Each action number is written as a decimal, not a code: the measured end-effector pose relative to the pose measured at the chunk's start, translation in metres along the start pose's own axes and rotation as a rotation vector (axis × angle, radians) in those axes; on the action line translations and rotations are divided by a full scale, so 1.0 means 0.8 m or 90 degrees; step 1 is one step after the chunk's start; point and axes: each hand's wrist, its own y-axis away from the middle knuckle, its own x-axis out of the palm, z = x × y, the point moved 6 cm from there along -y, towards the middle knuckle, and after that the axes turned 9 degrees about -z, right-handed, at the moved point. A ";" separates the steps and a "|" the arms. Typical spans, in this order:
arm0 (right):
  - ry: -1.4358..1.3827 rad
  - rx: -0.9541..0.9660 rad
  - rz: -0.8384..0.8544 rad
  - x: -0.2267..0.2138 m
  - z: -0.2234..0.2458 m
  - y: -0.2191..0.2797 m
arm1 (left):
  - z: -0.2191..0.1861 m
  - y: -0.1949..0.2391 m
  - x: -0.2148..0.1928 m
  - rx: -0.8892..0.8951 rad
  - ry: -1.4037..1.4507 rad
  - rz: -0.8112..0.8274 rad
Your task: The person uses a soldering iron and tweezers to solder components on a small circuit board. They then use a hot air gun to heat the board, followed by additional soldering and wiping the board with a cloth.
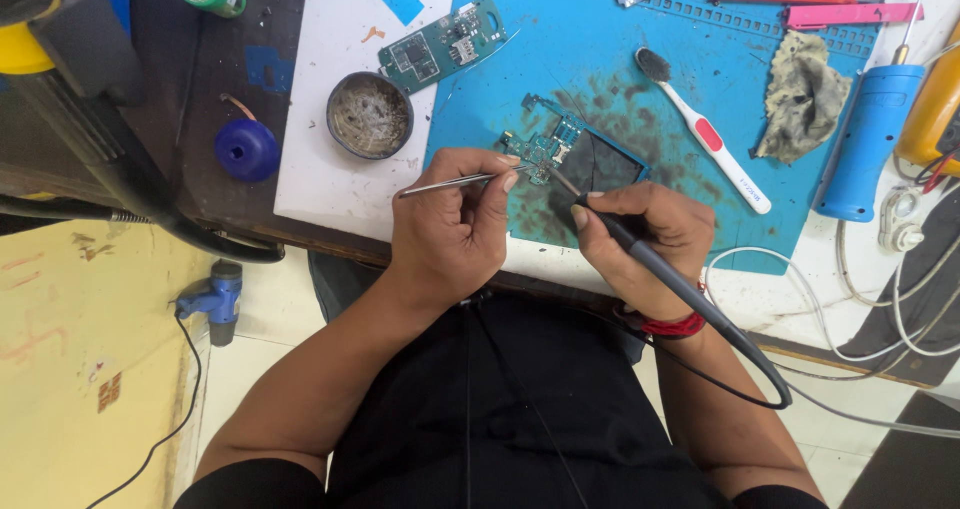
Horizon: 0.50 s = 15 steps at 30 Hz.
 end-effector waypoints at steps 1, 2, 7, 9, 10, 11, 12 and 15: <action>0.002 -0.009 0.003 0.000 0.001 0.000 | 0.000 0.000 0.000 0.003 0.000 0.002; 0.003 -0.018 0.007 0.001 0.002 -0.001 | -0.001 -0.001 0.000 0.007 0.000 0.004; -0.001 -0.004 0.001 0.000 0.002 0.000 | 0.000 -0.001 0.000 0.003 0.002 0.004; 0.015 -0.012 0.010 0.001 0.003 -0.001 | 0.000 0.000 0.000 -0.002 0.000 0.003; 0.013 -0.006 0.004 0.001 0.002 -0.001 | 0.000 0.000 0.000 -0.004 -0.003 0.004; 0.011 0.000 -0.001 0.001 0.001 -0.001 | 0.001 0.000 0.000 -0.007 -0.006 0.005; 0.008 0.006 -0.006 0.000 0.000 -0.001 | 0.001 0.000 0.000 -0.010 -0.009 0.006; -0.003 -0.025 0.016 0.002 0.004 -0.001 | -0.002 -0.001 0.000 0.019 0.002 -0.002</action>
